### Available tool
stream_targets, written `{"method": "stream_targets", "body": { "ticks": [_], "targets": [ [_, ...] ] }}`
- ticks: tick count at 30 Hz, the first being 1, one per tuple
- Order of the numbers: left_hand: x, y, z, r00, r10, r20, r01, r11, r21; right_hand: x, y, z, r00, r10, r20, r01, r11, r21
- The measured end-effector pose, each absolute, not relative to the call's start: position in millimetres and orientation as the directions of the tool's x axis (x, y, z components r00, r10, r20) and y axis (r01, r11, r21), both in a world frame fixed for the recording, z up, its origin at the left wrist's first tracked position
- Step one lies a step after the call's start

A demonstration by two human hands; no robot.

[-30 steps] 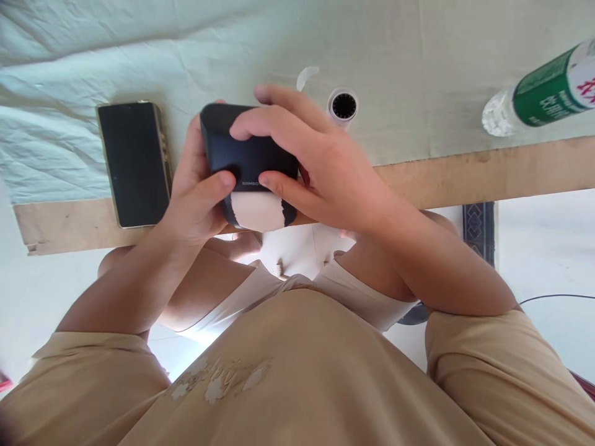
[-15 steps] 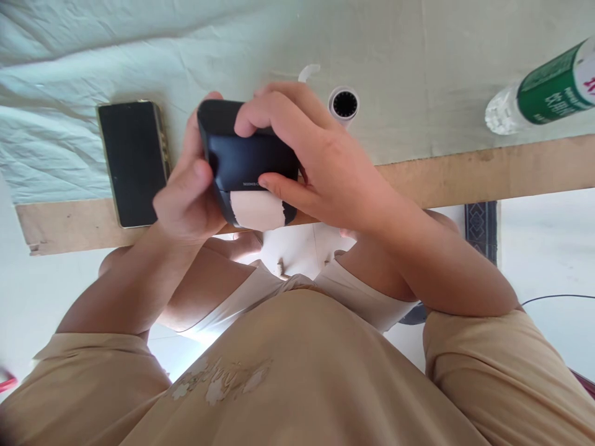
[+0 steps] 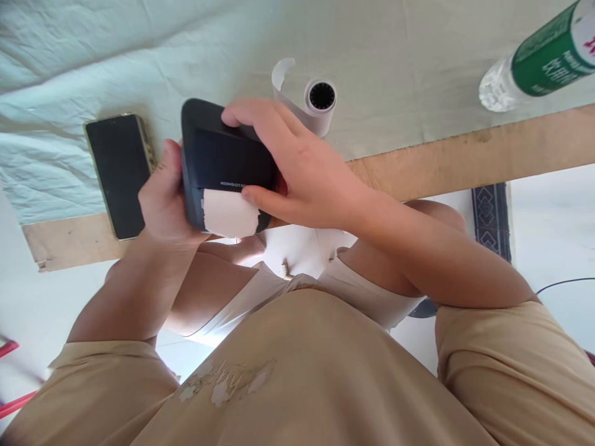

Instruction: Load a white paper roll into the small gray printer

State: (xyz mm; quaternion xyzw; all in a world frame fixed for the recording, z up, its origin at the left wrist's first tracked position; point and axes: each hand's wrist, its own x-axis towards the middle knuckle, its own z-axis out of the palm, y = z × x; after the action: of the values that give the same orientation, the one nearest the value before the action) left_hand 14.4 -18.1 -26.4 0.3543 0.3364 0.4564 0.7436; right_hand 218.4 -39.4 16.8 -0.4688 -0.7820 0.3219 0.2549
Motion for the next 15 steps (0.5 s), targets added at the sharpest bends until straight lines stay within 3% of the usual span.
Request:
{"method": "stream_targets", "body": {
  "ticks": [7, 11, 15],
  "targets": [
    [9, -15, -35, 0.308, 0.943, -0.129, -0.484, 0.272, 0.832, 218, -36, 17, -0.432, 0.899, 0.065, 0.643, 0.358, -0.678],
    [16, -18, -34, 0.273, 0.951, -0.146, -0.521, 0.274, 0.808, 220, -34, 14, -0.446, 0.882, 0.152, 0.633, 0.431, -0.643],
    [23, -19, -23, 0.226, 0.951, -0.213, -0.552, 0.305, 0.776, 224, -35, 22, -0.395, 0.865, 0.309, 0.693, 0.501, -0.517]
  ]
}}
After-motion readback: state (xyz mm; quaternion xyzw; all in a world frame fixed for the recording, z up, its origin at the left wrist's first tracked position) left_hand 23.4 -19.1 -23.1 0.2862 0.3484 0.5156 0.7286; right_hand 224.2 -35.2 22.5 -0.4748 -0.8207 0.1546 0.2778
